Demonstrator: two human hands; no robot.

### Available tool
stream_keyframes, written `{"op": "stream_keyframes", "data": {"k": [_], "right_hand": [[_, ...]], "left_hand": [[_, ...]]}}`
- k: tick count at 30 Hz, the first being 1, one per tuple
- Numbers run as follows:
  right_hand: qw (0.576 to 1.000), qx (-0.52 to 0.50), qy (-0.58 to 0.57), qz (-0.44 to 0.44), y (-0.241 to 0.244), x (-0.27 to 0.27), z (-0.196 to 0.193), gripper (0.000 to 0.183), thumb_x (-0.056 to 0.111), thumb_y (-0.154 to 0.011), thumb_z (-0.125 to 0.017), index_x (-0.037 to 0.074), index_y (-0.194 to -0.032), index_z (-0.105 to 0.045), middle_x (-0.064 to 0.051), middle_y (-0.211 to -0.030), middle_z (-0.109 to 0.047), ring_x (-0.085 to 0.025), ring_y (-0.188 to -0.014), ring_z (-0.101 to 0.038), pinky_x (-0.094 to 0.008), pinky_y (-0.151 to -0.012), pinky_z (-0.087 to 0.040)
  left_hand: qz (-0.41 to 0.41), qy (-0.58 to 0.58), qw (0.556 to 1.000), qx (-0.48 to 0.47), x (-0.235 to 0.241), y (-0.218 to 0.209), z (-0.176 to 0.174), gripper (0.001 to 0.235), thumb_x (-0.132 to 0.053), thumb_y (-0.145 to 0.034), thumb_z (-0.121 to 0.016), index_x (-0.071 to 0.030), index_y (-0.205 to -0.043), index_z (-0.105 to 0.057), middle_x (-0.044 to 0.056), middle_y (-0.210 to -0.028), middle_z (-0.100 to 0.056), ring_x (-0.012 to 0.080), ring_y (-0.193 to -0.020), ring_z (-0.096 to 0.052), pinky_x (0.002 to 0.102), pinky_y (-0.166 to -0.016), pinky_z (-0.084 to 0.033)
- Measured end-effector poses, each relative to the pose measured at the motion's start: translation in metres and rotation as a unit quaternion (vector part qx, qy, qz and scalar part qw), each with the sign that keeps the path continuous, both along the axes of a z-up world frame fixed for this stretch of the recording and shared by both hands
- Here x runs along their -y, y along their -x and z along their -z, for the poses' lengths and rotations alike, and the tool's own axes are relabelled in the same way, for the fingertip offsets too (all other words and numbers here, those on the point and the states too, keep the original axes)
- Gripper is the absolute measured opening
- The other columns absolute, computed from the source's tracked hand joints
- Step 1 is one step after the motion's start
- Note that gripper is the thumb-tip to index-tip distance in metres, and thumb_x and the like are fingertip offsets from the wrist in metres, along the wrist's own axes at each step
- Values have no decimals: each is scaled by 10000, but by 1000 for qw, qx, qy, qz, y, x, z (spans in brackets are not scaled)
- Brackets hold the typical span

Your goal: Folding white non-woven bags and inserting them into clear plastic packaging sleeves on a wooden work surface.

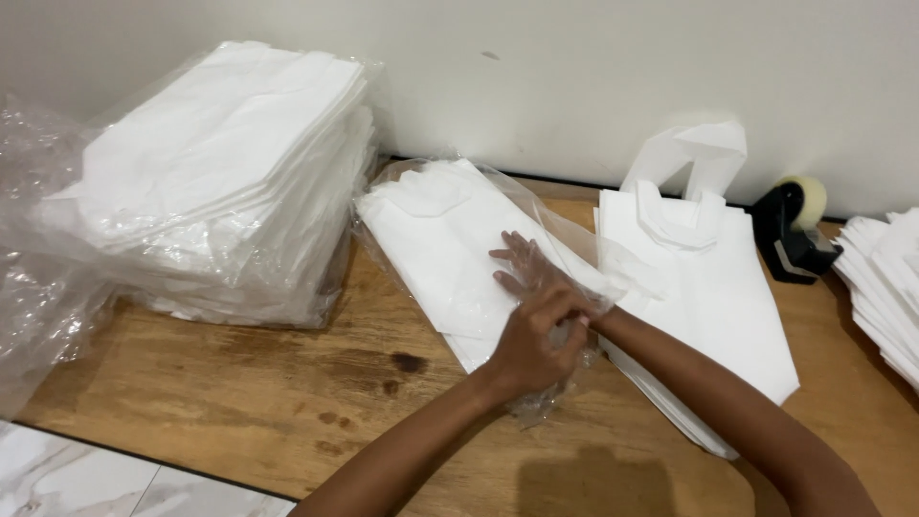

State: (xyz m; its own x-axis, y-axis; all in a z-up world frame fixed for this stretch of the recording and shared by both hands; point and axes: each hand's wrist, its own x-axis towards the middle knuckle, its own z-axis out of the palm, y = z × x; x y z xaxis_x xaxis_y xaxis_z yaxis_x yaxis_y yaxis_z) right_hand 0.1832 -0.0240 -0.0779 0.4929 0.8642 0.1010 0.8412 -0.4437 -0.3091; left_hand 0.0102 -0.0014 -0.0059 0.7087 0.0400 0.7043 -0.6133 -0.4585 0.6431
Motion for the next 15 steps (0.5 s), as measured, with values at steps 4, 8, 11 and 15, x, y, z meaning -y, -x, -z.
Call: {"op": "stream_keyframes", "data": {"k": [4,8,11,15], "right_hand": [[998,-51,-27,30,23,61,-36,457,536,-968,-445,234,-1309,-465,-83,-1409,-363,-302,-1363,-351,-473,-1159,-264],[991,-104,-63,54,57,105,-80,325,325,-996,-528,55,-1176,-520,-132,-1124,-526,-310,-1181,-544,-463,-1057,-438],[992,-78,-89,52,57,131,-69,367,214,-954,-578,161,-1288,-437,-51,-1177,-529,-283,-1248,-503,-438,-1069,-417],[990,-75,-111,31,53,144,-55,365,220,-939,-628,148,-1260,-471,-38,-1157,-577,-261,-1239,-508,-417,-1064,-422]], "left_hand": [[-31,46,998,14,-15,-11,5,84,-65,-899,-569,-92,-946,-633,90,-841,-612,279,-743,-624,369,-660,-488],[-55,122,991,-4,-29,3,-25,263,-11,-908,-534,-43,-1168,-534,96,-840,-621,203,-731,-603,309,-653,-486],[-65,78,995,18,-41,-5,-21,146,19,-952,-498,-59,-1045,-580,94,-836,-644,213,-743,-657,324,-678,-535],[-58,-61,996,0,-41,-1,-20,243,57,-929,-531,-64,-777,-676,97,-976,-669,297,-859,-708,363,-780,-569]]}}
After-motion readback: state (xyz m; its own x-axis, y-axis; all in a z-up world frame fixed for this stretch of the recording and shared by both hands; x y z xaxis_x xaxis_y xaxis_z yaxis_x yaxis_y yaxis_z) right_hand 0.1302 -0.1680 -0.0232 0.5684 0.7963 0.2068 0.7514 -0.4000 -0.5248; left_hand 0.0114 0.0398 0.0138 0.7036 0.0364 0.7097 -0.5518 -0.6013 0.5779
